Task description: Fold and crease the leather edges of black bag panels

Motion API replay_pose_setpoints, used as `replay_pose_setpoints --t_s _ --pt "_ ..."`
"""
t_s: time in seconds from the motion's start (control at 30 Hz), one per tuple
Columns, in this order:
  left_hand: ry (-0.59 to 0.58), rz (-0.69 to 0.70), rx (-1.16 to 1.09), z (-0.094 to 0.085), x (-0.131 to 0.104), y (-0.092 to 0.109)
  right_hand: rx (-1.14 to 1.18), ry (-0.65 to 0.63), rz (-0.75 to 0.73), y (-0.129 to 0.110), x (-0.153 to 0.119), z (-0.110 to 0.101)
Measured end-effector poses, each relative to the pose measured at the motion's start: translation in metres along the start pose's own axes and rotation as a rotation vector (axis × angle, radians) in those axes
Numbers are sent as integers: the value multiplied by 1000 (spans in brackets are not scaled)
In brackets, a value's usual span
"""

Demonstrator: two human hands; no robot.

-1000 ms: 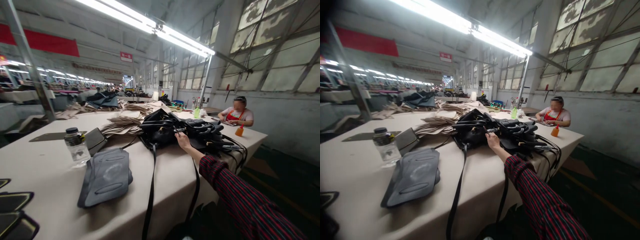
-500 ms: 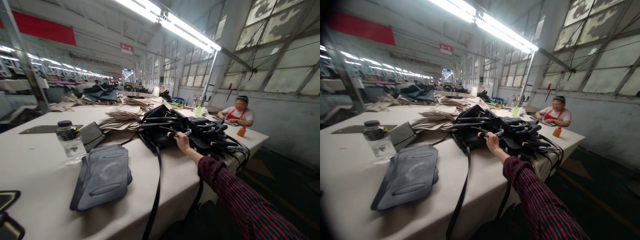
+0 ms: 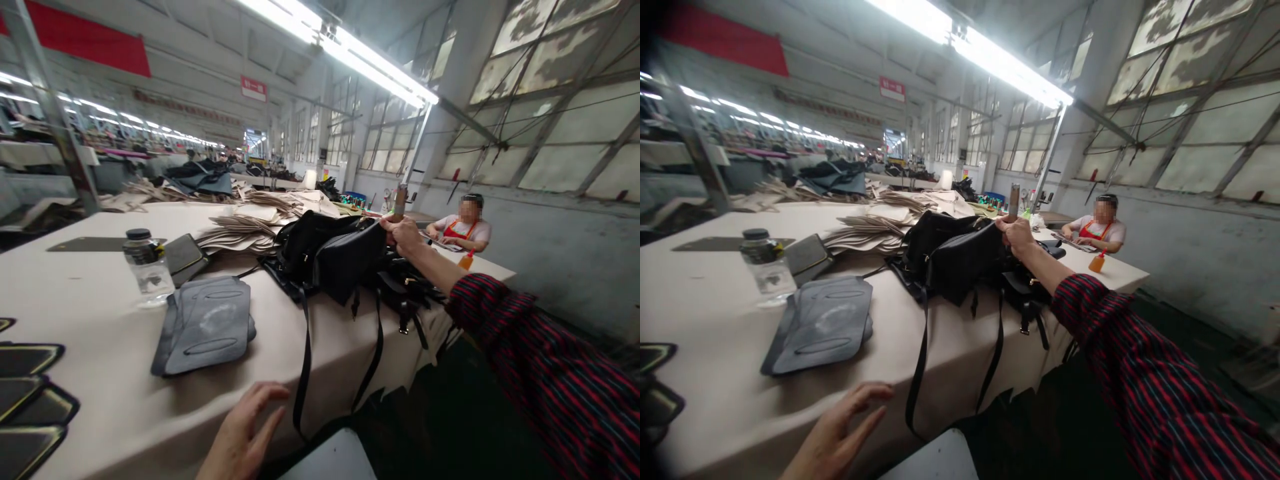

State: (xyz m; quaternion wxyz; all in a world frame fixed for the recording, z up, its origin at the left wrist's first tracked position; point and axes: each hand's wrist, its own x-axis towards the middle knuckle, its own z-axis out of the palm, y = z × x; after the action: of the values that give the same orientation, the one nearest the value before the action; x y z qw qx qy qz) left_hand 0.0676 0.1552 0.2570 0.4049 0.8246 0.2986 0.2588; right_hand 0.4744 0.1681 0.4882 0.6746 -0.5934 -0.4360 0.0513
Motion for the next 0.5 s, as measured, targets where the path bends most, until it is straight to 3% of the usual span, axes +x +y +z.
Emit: replay_pose_setpoints --t_s 0.07,0.2,0.27,0.37,0.5 --pt "-3 14 10 5 27 7 42 -5 3 -15 -8 -29" --pt "197 107 142 22 89 17 85 7 25 -37 -24 -77" --pt "242 125 178 36 117 26 88 -37 53 -46 -39 -97" --pt "193 92 202 56 148 40 120 -40 3 -64 -67 -130" --pt "64 -21 206 67 169 44 49 114 -154 -98 -104 -190"
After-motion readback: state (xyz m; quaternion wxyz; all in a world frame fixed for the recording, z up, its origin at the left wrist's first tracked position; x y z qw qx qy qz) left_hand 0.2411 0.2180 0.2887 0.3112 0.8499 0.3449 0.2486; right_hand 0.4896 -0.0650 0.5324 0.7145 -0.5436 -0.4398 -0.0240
